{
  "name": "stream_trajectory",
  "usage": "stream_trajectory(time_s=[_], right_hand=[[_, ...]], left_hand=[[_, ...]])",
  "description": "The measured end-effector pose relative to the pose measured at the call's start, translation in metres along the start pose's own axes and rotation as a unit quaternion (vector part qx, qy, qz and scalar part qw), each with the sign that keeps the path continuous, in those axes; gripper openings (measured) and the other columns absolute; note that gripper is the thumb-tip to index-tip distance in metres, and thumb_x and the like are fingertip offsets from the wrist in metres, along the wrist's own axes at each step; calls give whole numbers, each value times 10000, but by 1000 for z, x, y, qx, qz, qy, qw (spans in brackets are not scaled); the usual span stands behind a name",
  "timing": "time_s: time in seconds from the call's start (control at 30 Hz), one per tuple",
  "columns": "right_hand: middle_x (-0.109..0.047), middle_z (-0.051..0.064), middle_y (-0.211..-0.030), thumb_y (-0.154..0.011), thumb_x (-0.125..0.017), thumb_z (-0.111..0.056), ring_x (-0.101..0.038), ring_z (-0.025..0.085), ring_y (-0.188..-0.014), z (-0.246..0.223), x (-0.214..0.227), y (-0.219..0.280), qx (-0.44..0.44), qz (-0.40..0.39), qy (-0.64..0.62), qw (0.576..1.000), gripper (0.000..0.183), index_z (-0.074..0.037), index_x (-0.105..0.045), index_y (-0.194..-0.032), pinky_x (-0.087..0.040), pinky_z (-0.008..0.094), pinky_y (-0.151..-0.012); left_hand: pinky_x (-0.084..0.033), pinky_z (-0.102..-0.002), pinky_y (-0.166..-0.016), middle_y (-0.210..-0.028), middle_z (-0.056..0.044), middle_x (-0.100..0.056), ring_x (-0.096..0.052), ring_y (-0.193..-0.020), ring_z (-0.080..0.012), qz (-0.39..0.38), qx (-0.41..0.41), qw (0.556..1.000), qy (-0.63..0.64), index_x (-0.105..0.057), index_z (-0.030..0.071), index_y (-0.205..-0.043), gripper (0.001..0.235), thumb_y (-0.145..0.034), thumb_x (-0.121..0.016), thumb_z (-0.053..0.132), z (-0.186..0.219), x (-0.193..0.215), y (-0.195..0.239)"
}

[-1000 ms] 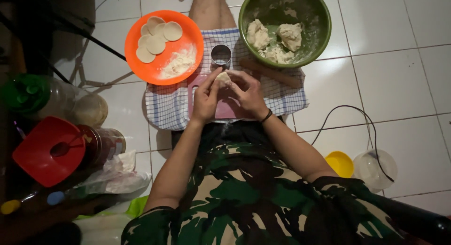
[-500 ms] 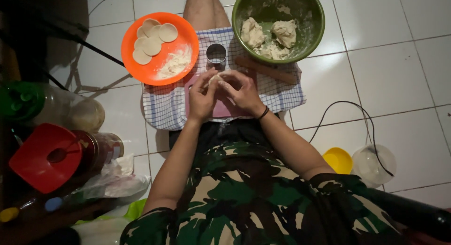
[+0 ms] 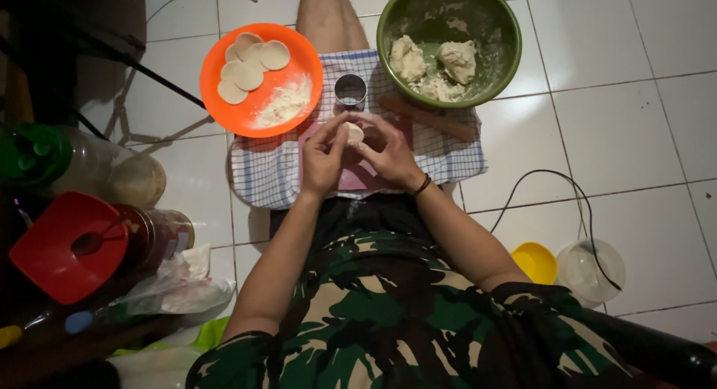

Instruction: Preparing and stuffing small pieces of dough on a floor-level workspace.

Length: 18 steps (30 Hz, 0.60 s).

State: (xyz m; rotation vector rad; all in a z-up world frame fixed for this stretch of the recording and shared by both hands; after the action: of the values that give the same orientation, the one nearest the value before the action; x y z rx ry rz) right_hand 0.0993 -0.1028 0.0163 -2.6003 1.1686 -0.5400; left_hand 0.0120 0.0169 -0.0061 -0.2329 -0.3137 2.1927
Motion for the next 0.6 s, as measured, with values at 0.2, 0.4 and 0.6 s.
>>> stream_trajectory(time_s=[0.2,0.4,0.6], right_hand=[[-730,148,-1174,-909,-799,-138,-687,324,-1140,-7,1,-1,-4,-3,-1,1000,502,-120,-630,-1381,-509,485,-1025],[-720,191,-1200,-881,-797,-109,-675,400,-1140,-6,-2,-1,24,-51,25,998,550,-115,-604,-1397,-510,520,-1011],[-678,204,-1308,-864,-792,-74,-628,430,-1218,-10,-2,1,22,-47,20,998,633,-106,-561,-1452,-472,544,-1060]], left_hand=[[-519,-379,-1026,-1222,-118,-734,-655,-1143,-181,10,29,999,43,-731,80,-1228,239,-991,-701,90,-2,0,-3],[-605,-333,-859,-1151,-115,-751,-723,-993,-184,13,38,998,44,-733,62,-1155,202,-958,-749,103,-17,9,-7],[-618,-318,-826,-1184,-111,-745,-722,-968,-155,4,36,997,64,-722,66,-1127,185,-949,-761,98,-5,8,-9]])
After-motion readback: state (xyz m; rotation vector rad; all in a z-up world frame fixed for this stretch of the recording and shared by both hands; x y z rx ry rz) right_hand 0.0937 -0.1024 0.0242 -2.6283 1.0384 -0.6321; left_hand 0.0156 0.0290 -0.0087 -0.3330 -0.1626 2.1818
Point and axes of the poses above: each hand's wrist, its own y-axis away from the middle knuckle, its own x-axis out of the back of the hand, z = x × y, the point moved 2 cm from there along -y, towards the middle knuckle
